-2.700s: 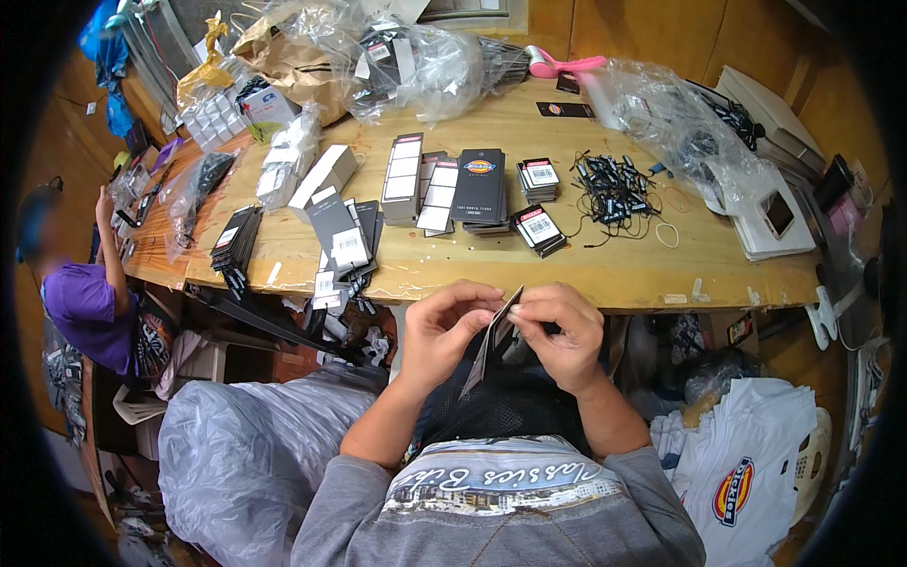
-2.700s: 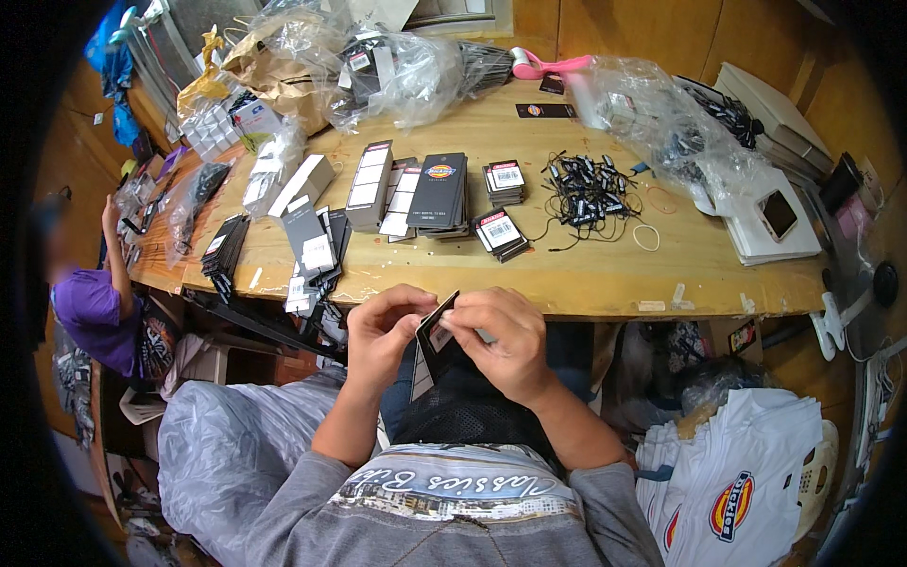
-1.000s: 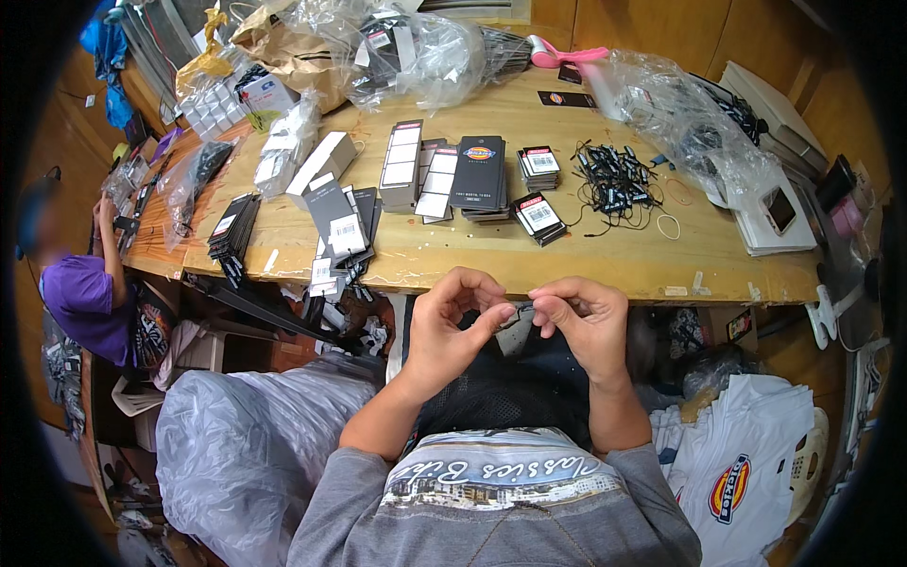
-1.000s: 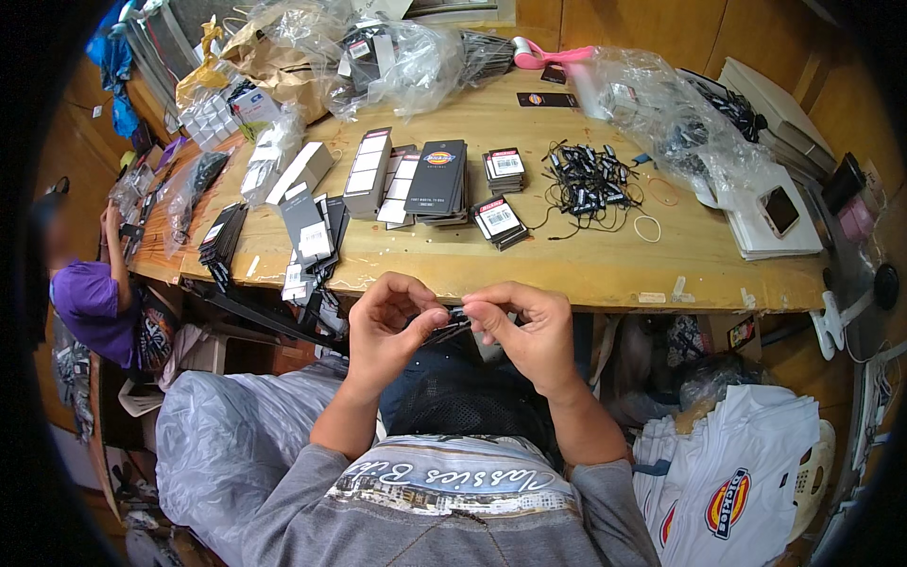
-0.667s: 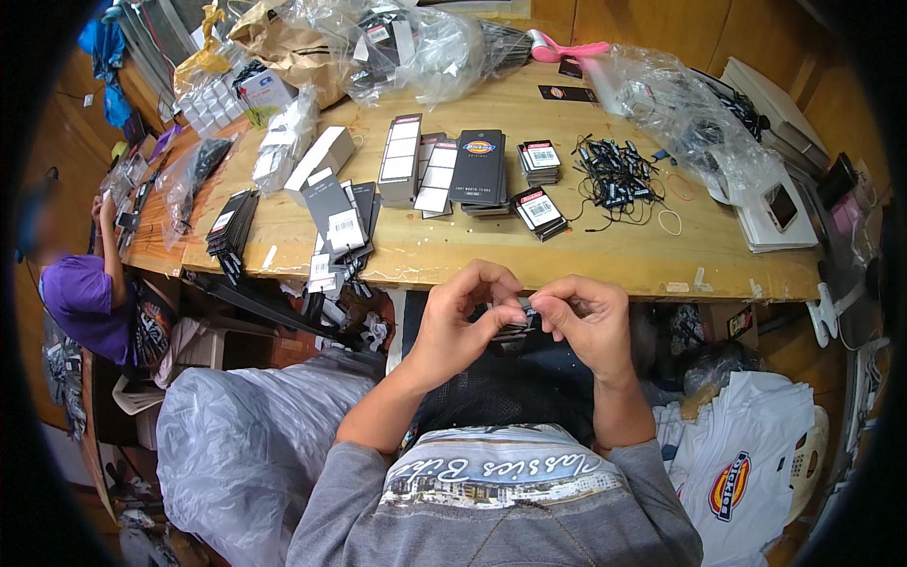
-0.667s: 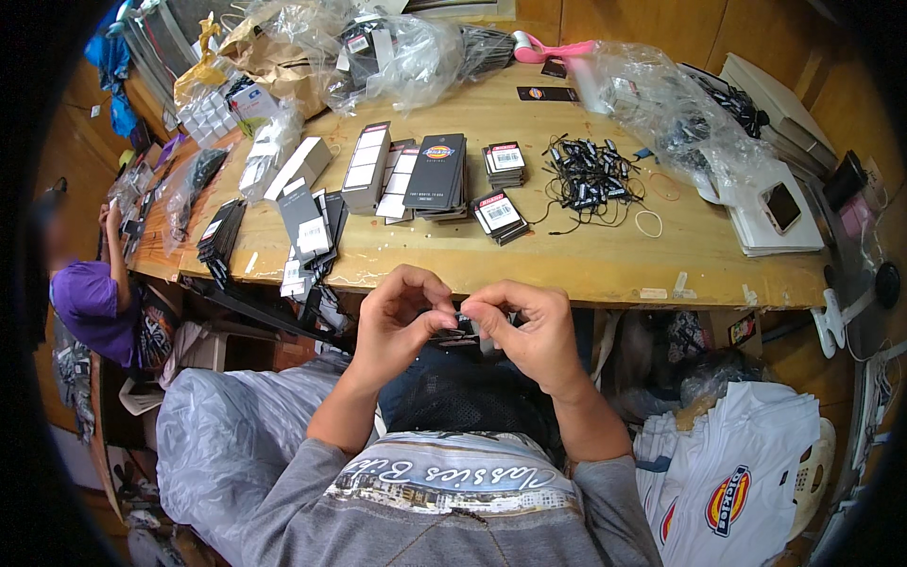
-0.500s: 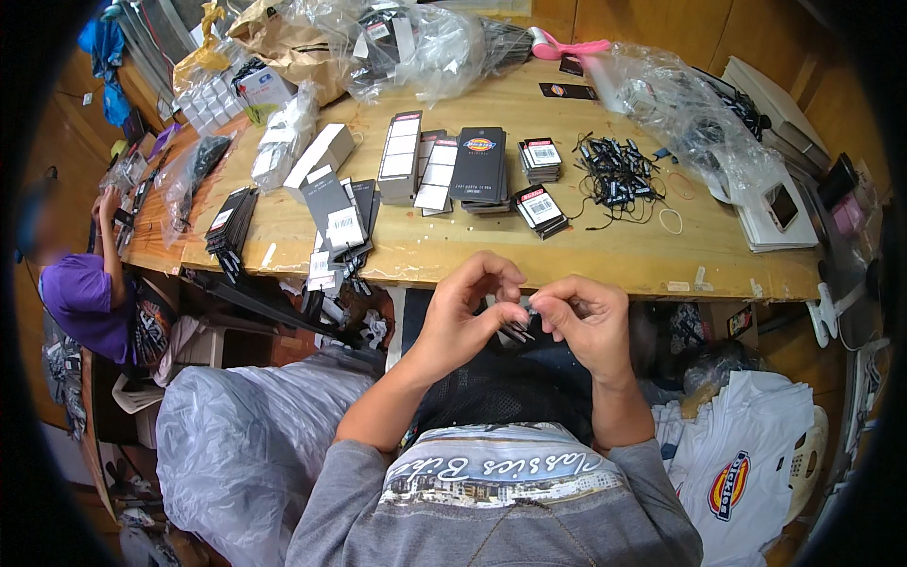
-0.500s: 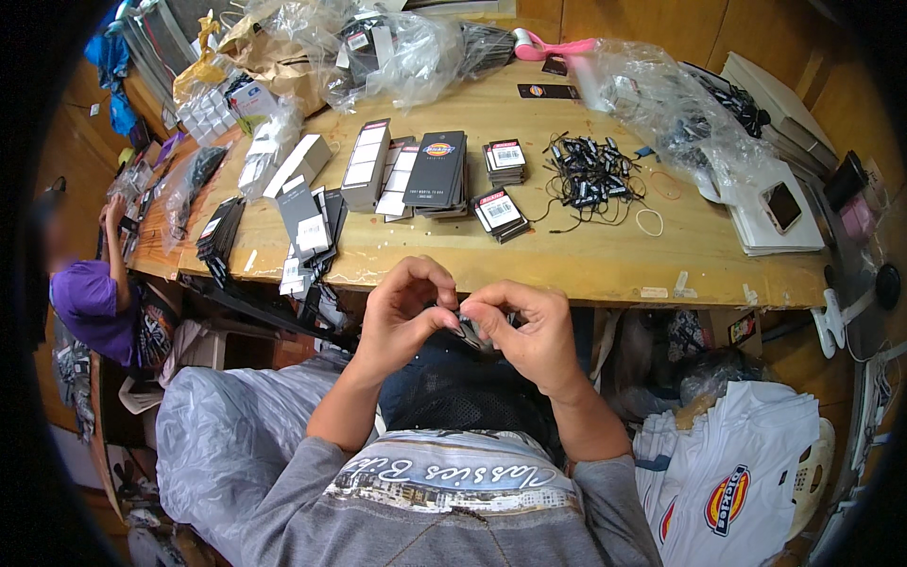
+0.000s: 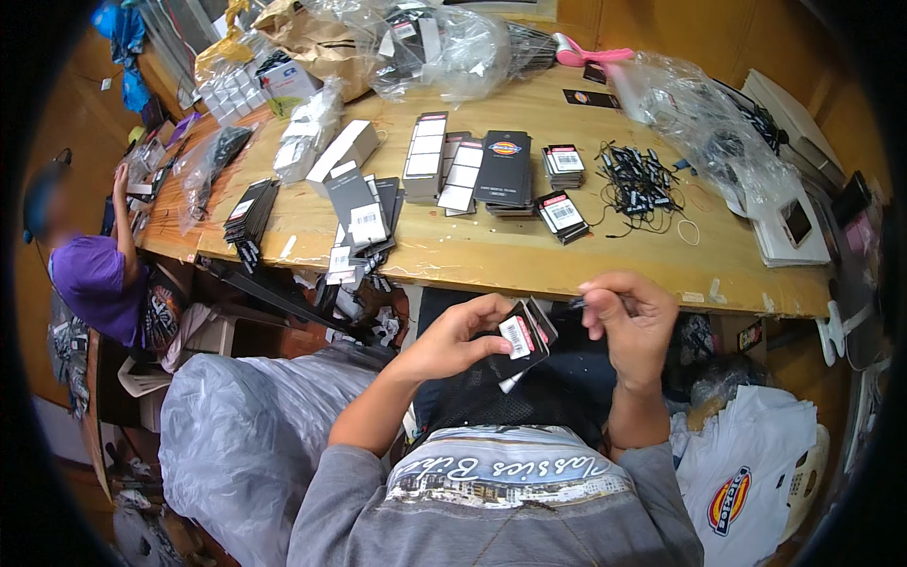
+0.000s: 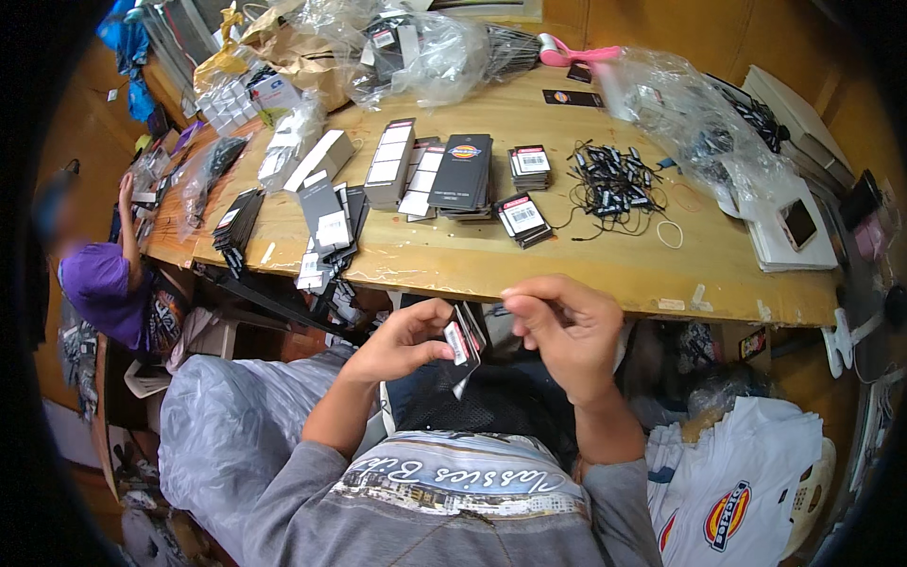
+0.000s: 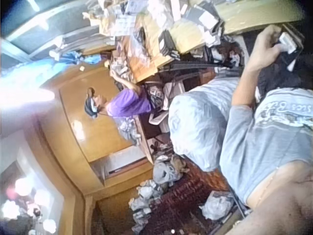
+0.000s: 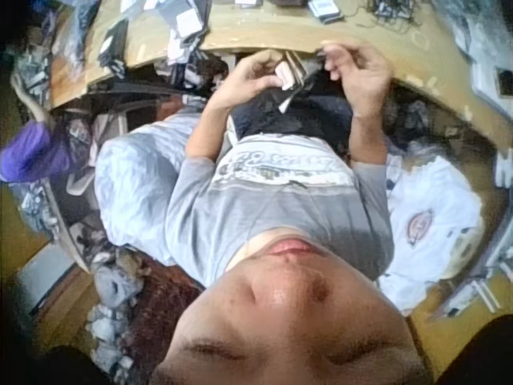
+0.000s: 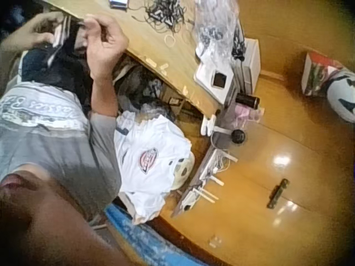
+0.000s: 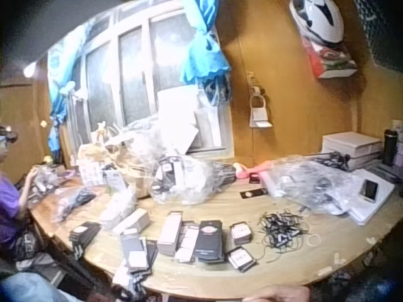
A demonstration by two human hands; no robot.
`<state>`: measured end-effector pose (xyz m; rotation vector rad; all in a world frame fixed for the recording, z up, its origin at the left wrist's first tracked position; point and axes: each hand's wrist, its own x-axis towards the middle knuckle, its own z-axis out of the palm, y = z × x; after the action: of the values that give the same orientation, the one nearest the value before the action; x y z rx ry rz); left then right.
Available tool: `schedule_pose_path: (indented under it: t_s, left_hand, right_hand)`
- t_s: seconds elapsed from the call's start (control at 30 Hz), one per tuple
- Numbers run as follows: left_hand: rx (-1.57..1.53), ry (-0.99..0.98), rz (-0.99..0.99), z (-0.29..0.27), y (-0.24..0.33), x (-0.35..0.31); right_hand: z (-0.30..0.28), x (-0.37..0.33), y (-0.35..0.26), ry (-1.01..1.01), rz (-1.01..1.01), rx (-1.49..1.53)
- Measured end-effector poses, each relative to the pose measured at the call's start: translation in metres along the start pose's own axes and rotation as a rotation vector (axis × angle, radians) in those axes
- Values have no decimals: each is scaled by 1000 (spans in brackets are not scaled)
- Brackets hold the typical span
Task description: The person sits at a cluttered table and assembles product tags by hand. They pick up a tag and a small plastic fastener, thread the fastener through the tag's hole, and then place the assembled tag onto a growing stack on the table. This process is repeated continuously.
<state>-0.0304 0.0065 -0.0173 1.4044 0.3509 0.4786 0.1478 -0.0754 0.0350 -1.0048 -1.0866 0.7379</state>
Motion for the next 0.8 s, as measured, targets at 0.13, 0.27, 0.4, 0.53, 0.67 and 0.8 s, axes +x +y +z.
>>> schedule_pose_path:
  t_s: [0.13, 0.27, 0.4, 0.53, 0.67, 0.8]
  left_hand:
    - [397, 200, 165, -19, 37, -27]
    - [1067, 420, 284, -57, 92, -39]
    - [1438, 379, 131, -98, 140, -29]
    - [1705, 110, -43, -130, 141, 3]
    - [1809, -38, -77, -151, 111, 21]
    - [1683, 386, 274, -140, 102, 19]
  right_hand:
    - [-1, -6, -2, -72, 24, 70]
    - [14, -4, 13, -312, 181, 107]
    - [54, -1, 31, -545, 235, 73]
    - [91, 5, 56, -659, 158, 10]
    - [112, 16, 71, -724, 181, -47]
    - [118, 25, 82, -698, 132, -122]
